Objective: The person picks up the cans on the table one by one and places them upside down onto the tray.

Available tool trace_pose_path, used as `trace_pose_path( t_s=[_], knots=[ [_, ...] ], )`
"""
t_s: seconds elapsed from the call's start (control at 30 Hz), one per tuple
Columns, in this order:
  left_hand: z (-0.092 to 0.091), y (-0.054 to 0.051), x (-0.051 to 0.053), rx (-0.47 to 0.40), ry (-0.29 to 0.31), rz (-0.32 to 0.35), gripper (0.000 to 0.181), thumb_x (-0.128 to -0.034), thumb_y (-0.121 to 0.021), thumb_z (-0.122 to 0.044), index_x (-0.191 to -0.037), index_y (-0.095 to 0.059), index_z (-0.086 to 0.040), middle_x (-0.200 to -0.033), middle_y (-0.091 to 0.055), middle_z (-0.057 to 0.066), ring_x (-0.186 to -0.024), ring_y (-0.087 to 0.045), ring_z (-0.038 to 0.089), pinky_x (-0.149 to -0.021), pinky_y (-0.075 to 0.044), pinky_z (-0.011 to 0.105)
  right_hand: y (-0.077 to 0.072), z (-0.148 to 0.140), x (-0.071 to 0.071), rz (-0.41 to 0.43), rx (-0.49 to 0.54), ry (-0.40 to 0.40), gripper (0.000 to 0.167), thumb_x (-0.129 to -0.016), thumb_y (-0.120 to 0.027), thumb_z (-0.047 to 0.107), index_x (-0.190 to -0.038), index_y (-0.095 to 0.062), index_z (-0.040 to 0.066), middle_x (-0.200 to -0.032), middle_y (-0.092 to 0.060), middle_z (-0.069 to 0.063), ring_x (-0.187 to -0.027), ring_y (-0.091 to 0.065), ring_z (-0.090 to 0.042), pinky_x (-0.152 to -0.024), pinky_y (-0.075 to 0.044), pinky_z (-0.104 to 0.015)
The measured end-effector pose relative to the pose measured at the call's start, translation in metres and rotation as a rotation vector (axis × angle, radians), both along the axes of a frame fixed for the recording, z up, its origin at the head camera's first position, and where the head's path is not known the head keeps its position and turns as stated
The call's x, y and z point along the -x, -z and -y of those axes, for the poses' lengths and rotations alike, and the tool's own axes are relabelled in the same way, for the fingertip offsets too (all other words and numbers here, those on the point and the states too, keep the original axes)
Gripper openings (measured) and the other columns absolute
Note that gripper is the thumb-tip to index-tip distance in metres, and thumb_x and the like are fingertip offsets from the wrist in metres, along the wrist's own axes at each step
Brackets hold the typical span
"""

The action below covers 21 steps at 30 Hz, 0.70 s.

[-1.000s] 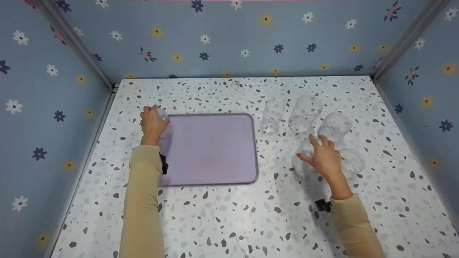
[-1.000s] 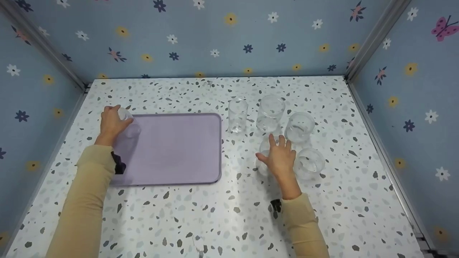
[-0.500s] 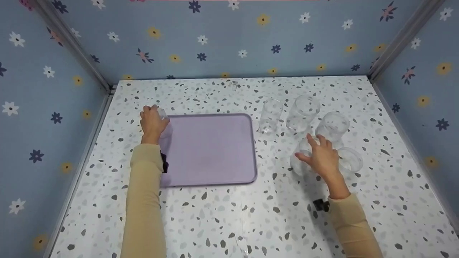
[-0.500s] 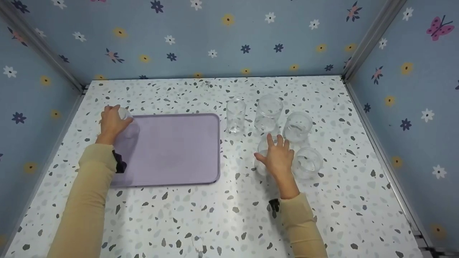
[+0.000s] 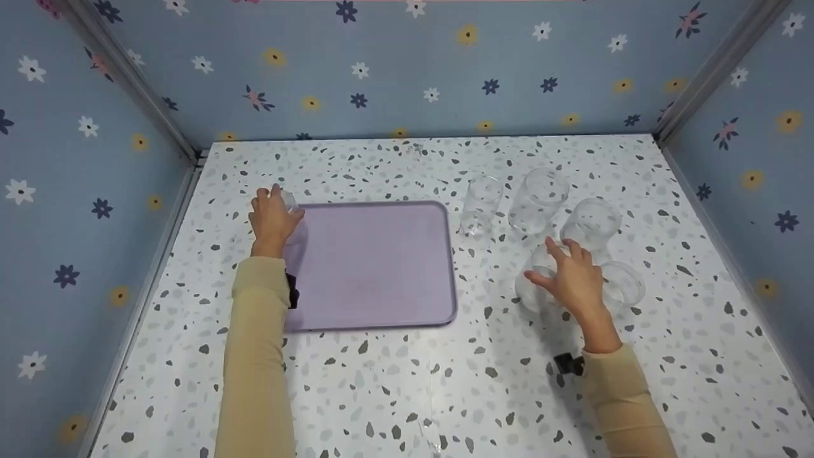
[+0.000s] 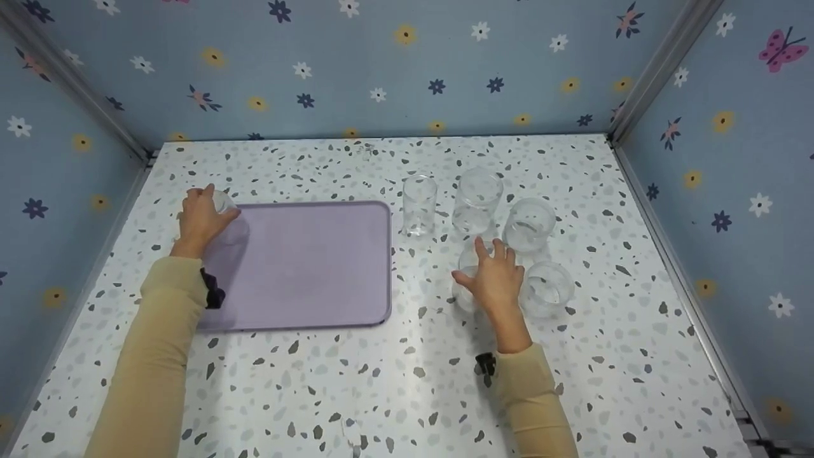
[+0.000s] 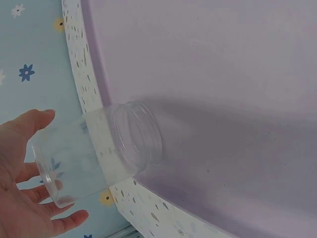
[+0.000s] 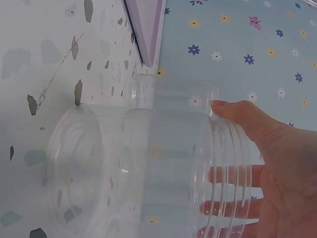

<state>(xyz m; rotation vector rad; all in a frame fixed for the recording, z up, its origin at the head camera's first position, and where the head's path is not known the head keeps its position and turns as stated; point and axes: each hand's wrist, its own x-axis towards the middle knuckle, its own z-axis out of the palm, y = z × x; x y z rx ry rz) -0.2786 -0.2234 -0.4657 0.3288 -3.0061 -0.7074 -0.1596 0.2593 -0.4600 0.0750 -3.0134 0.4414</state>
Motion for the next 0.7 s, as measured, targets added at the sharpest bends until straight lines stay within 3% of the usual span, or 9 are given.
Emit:
trace_pose_path(
  t_s=[0.3,0.7],
  knots=[
    [-0.0005,-0.0038,-0.0028,0.021,0.022,-0.013,0.076,-0.0826,-0.061,-0.031,-0.135,-0.023,0.008,-0.131,-0.025,0.030,-0.122,-0.024,0.041,-0.092,-0.027,0.057,0.0032,-0.0016,-0.0005,-0.021,0.009,0.007,0.074,-0.072,-0.068,0.046,-0.130,-0.045,0.006,-0.126,-0.039,-0.024,-0.107,-0.040,-0.045,-0.068,-0.039,-0.059],
    [-0.0039,-0.0061,-0.0026,0.061,0.036,-0.057,0.076,-0.0843,-0.058,-0.035,-0.136,-0.023,0.008,-0.135,-0.023,0.028,-0.127,-0.018,0.037,-0.098,-0.018,0.057,-0.0015,0.0000,-0.0001,-0.011,0.106,0.010,0.072,-0.071,-0.070,0.043,-0.128,-0.047,0.006,-0.127,-0.039,-0.025,-0.108,-0.039,-0.046,-0.070,-0.039,-0.059]
  ],
)
